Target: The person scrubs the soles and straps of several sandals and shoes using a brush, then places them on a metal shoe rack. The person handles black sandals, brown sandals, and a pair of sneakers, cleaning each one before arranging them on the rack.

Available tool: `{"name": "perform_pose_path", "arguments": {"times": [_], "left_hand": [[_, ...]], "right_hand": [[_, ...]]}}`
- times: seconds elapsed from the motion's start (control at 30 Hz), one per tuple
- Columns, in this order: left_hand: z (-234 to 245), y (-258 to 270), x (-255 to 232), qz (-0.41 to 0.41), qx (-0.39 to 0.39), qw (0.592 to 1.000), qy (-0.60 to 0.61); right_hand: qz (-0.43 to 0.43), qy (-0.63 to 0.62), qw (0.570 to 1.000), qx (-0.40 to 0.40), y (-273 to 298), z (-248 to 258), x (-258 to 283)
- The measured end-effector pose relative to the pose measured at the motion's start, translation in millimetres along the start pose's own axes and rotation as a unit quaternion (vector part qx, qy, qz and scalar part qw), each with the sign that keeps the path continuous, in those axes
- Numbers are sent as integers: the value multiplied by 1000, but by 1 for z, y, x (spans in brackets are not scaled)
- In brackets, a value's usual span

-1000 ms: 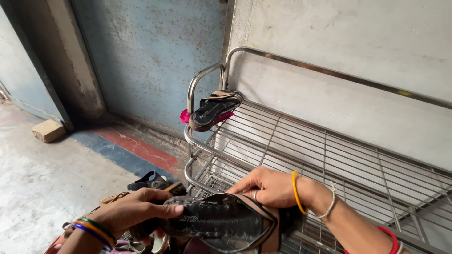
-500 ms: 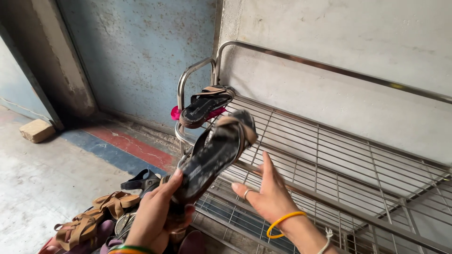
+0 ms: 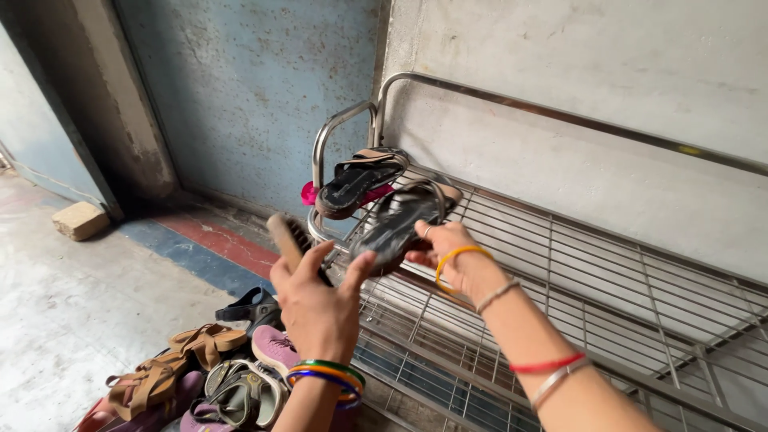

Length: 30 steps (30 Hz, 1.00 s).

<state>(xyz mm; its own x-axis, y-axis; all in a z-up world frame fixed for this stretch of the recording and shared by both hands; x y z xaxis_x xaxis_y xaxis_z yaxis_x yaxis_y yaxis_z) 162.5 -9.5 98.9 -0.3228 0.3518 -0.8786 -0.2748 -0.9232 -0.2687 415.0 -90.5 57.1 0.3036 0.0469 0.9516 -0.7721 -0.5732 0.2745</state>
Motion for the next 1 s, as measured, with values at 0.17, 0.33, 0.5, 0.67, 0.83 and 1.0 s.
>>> {"name": "perform_pose_path", "arguments": {"times": [0.17,0.33,0.5,0.67,0.83,1.0], "left_hand": [[-9,-1,-12,-97,28,995,-9],[-26,-3,-14,-178,-12,984,11],[-44,-10,-8,-189,6,982,17],[-57,-24,-7,-177,26,984,-19],[-76,-48,-9,-189,27,977,-97],[-83,-60,-20,-248,0,958,-141]], "right_hand": [[-3,-27,1000,0,-58,11,1],[-26,-17,999,-7,-103,8,5],[-52,10,998,-22,-126,5,5],[-30,8,999,-8,-147,14,4],[-22,33,999,-30,-128,14,16],[18,59,996,-64,-130,15,17]]}}
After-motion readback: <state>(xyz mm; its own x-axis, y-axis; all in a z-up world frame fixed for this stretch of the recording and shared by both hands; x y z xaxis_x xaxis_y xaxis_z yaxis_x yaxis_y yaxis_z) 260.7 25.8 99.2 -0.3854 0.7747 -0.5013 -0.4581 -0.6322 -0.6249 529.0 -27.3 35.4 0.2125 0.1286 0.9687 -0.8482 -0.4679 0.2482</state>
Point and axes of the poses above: each hand's wrist, its own y-axis away from the middle knuckle, its own z-axis out of the back of the hand, x = y × z, the point moved 4 cm from there along -y, towards the middle knuckle, and after that the axes turned 1 degree about z, right-handed, at the moved point
